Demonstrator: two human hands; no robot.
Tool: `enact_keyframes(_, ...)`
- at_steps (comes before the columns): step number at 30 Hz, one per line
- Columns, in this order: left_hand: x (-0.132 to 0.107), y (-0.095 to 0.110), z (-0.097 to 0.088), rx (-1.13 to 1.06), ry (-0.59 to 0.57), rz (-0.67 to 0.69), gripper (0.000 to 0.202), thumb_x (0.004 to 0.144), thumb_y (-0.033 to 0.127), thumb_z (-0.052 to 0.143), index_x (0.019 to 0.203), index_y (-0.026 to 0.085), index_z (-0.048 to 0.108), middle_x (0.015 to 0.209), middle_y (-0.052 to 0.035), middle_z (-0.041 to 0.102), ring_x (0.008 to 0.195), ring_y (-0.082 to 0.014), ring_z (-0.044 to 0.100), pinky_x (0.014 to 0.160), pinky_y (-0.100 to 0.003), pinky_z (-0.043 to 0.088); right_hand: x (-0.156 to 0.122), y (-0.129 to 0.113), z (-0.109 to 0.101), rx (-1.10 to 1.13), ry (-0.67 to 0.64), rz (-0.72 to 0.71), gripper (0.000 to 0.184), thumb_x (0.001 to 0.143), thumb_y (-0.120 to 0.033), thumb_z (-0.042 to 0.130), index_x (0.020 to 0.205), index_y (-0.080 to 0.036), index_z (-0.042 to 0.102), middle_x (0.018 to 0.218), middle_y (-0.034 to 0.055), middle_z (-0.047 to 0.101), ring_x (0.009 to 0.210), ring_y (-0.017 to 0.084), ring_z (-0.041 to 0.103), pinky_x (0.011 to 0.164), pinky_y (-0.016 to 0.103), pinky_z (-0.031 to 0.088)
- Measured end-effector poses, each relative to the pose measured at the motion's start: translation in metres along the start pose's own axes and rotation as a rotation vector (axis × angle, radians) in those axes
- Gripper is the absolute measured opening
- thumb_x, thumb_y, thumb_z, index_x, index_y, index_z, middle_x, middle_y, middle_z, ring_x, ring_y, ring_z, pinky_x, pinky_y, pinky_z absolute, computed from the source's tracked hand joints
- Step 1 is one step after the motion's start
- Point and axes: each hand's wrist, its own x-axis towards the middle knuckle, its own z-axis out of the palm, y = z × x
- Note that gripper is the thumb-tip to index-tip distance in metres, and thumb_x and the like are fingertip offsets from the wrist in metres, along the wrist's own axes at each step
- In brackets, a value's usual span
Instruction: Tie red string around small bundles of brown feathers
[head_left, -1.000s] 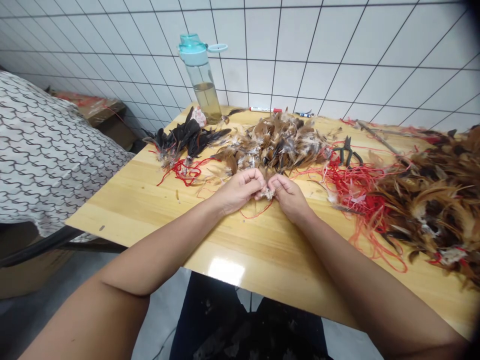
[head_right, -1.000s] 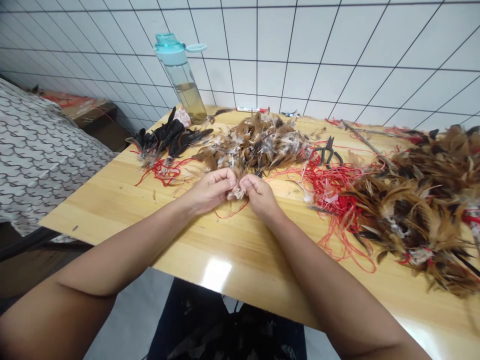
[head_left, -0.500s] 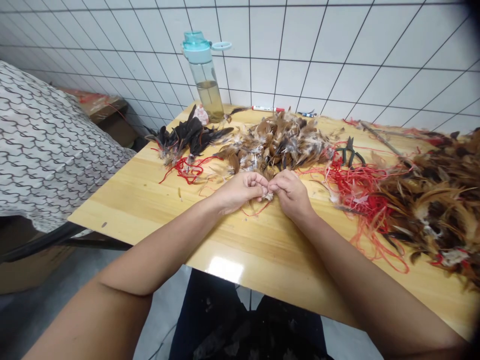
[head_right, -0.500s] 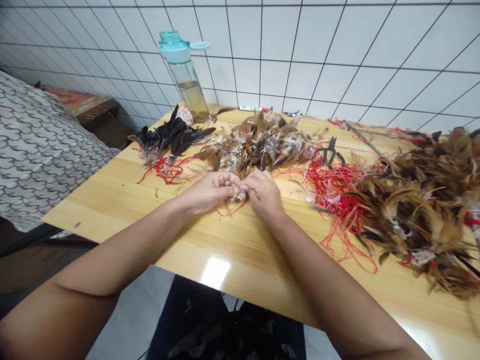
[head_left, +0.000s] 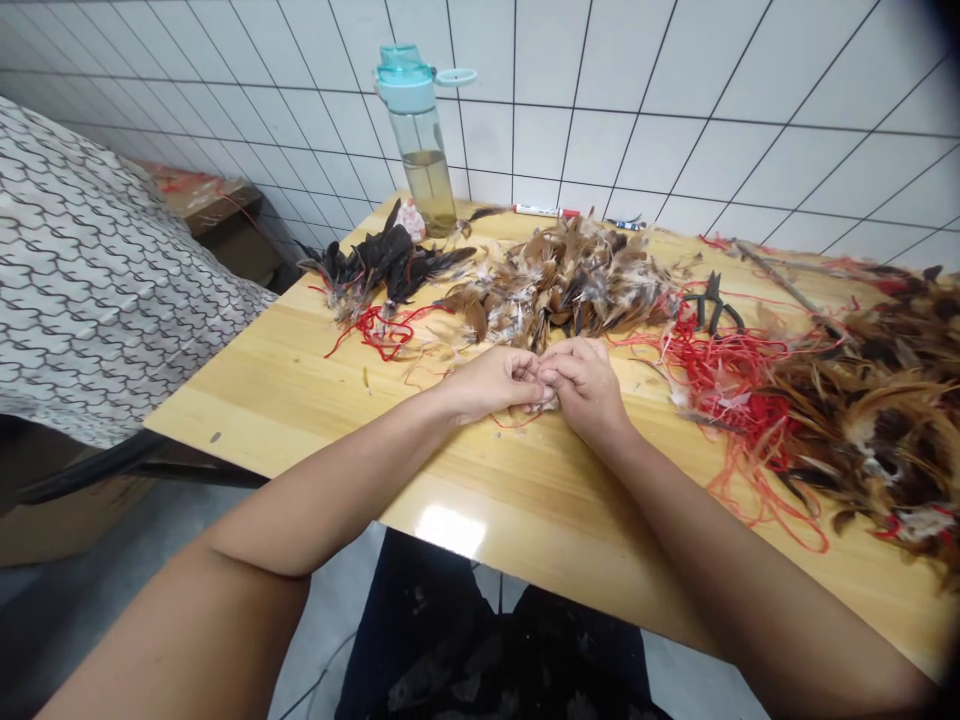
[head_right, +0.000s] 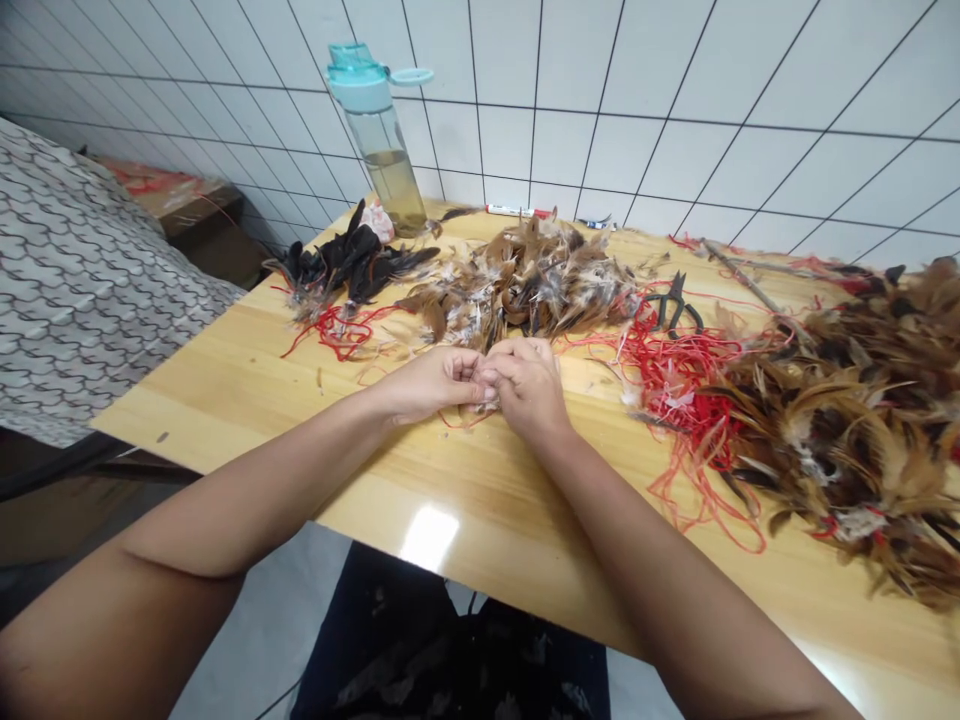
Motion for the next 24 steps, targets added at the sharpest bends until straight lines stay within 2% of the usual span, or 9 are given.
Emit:
enact_keyframes(2, 0.001, -0.001, 0.001, 0.033, 0.032, 0.007, 0.018, 0.072, 0.016, 0.071, 0.068, 0.012, 0.054, 0.057, 0.0010, 0.060, 0.049, -0.0051, 0.053, 0.048, -0.017, 0.042, 0.000, 0.001, 0.003, 0.075, 0.019, 0.069, 0.022, 0.089, -0.028, 0.054, 0.073, -0.024, 0.067, 0.087, 0.0041, 0.065, 0.089, 0.021, 0.054, 0.087, 0.039, 0.039)
enact_keyframes(6, 0.004, -0.002, 0.002, 0.030, 0.099, 0.040, 0.015, 0.074, 0.015, 0.069, 0.067, 0.012, 0.055, 0.054, 0.0010, 0.058, 0.047, -0.0059, 0.052, 0.048, -0.018, 0.041, -0.004, 0.001, 0.008, 0.182, 0.129, 0.309, 0.015, 0.087, -0.032, 0.055, 0.077, -0.023, 0.062, 0.079, 0.0032, 0.063, 0.082, 0.020, 0.055, 0.079, 0.035, 0.042)
enact_keyframes(10, 0.006, 0.001, -0.001, -0.001, 0.197, 0.179, 0.011, 0.073, 0.015, 0.070, 0.071, 0.010, 0.061, 0.058, -0.0005, 0.061, 0.052, -0.0060, 0.055, 0.055, -0.019, 0.045, -0.007, -0.005, 0.006, 0.240, 0.174, 0.482, 0.021, 0.083, -0.040, 0.060, 0.074, -0.021, 0.058, 0.070, 0.0013, 0.061, 0.066, 0.016, 0.052, 0.065, 0.030, 0.041)
enact_keyframes(15, 0.006, 0.000, -0.005, 0.079, 0.240, 0.238, 0.013, 0.072, 0.019, 0.072, 0.075, 0.011, 0.062, 0.064, -0.0011, 0.063, 0.057, -0.0074, 0.057, 0.059, -0.020, 0.046, -0.004, -0.012, -0.003, 0.257, 0.049, 0.553, 0.030, 0.075, -0.048, 0.067, 0.069, -0.019, 0.063, 0.061, 0.0008, 0.061, 0.057, 0.014, 0.050, 0.056, 0.027, 0.037)
enact_keyframes(18, 0.006, -0.001, -0.006, 0.131, 0.238, 0.258, 0.014, 0.073, 0.021, 0.071, 0.076, 0.012, 0.062, 0.066, -0.0008, 0.063, 0.059, -0.0080, 0.057, 0.059, -0.020, 0.045, -0.001, -0.009, -0.007, 0.205, -0.072, 0.559, 0.025, 0.072, -0.045, 0.070, 0.074, -0.020, 0.069, 0.062, 0.0003, 0.063, 0.056, 0.014, 0.051, 0.054, 0.027, 0.036)
enact_keyframes(21, 0.006, -0.003, -0.005, 0.197, 0.207, 0.248, 0.013, 0.074, 0.022, 0.069, 0.077, 0.012, 0.062, 0.068, -0.0018, 0.064, 0.062, -0.0090, 0.058, 0.059, -0.020, 0.043, -0.002, -0.003, -0.007, 0.142, -0.188, 0.526, 0.020, 0.075, -0.040, 0.067, 0.068, -0.020, 0.069, 0.057, -0.0012, 0.059, 0.055, 0.013, 0.048, 0.054, 0.027, 0.035)
enact_keyframes(24, 0.006, -0.006, -0.004, 0.258, 0.222, 0.254, 0.009, 0.075, 0.020, 0.065, 0.078, 0.013, 0.060, 0.069, -0.0014, 0.064, 0.062, -0.0091, 0.057, 0.059, -0.020, 0.042, -0.004, 0.004, -0.002, 0.167, -0.186, 0.514, 0.023, 0.078, -0.037, 0.062, 0.063, -0.021, 0.065, 0.055, -0.0013, 0.056, 0.057, 0.014, 0.048, 0.056, 0.027, 0.036)
